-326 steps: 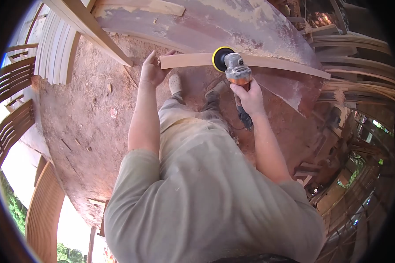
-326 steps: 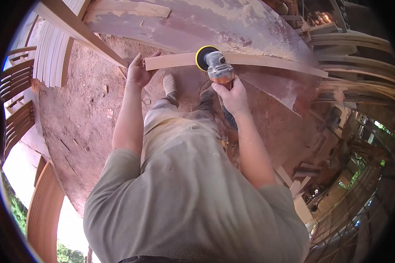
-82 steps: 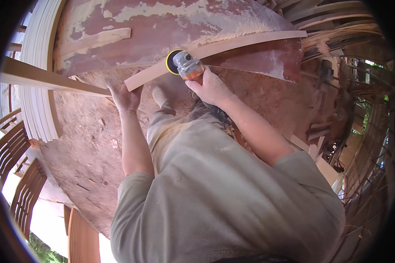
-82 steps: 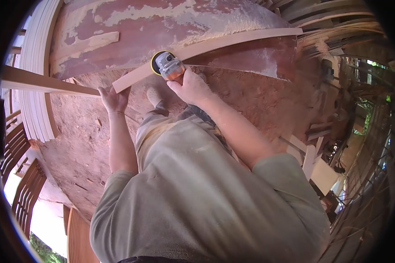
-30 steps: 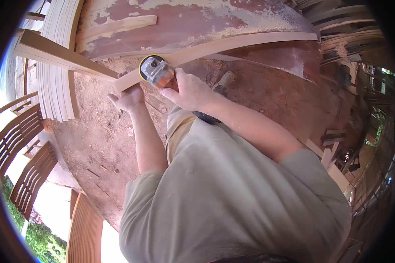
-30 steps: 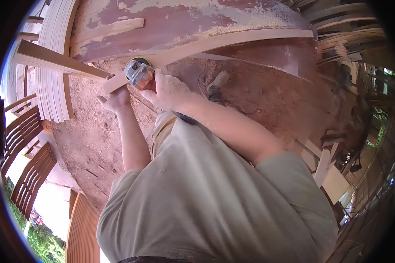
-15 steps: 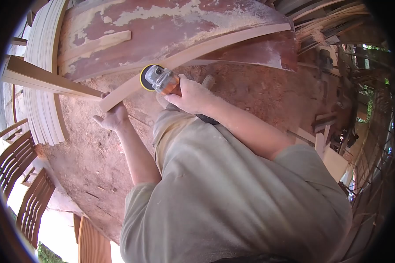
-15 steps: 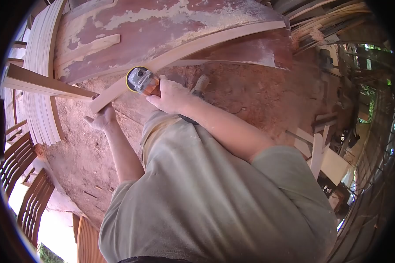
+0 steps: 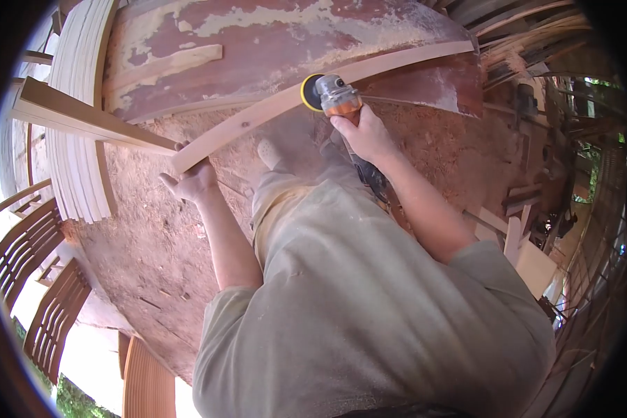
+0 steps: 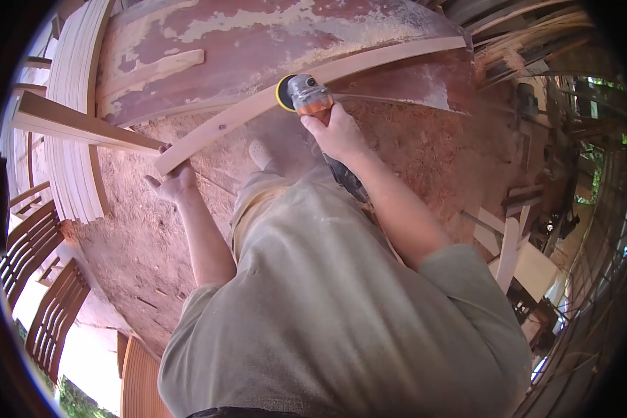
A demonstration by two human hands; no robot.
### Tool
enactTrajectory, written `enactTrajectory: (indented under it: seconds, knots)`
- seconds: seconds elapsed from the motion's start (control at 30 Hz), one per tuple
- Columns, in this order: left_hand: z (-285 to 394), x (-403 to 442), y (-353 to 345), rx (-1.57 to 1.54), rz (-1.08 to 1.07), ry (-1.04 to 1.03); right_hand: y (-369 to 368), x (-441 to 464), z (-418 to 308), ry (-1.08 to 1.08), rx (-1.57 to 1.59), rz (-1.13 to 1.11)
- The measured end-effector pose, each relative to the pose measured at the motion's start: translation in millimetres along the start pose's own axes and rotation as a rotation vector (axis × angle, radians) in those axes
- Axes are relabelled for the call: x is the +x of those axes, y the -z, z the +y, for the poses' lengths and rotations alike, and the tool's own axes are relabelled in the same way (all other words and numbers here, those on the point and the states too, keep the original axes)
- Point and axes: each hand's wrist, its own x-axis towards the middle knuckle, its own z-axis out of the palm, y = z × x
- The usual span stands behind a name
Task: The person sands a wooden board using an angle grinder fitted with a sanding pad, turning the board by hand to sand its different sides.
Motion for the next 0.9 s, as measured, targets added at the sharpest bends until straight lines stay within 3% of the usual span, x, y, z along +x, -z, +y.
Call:
enactTrajectory:
  seconds: [0.1, 0.23, 0.37, 0.43, 0.6, 0.67, 0.83, 0.9]
  knots:
    - [0, -6, -1, 0.099, 0.021, -0.024, -5, 3, 0, -0.132, 0.061, 0.076]
    - [6, -6, 3, 0.091, -0.024, 0.093, -43, 0, -9, 0.14, 0.21, -0.102]
    - [10, -2, 8, 0.037, -0.092, 0.103, -74, -12, -66, 0.225, 0.041, -0.224]
    - [12, -2, 8, 0.016, -0.123, 0.12, -90, -12, -85, 0.397, 0.034, -0.304]
    - [12, -5, 0, -0.013, -0.151, 0.159, -92, -17, -106, 0.37, -0.07, -0.361]
    - [10, -13, -16, 0.081, -0.034, -0.012, -82, -17, -95, 0.308, -0.053, -0.326]
    - [34, -23, -37, 0.156, -0.005, -0.074, -31, -1, -49, 0.219, -0.066, -0.193]
    - [43, -26, -44, 0.223, 0.105, -0.224, -9, 7, -31, 0.178, -0.016, -0.145]
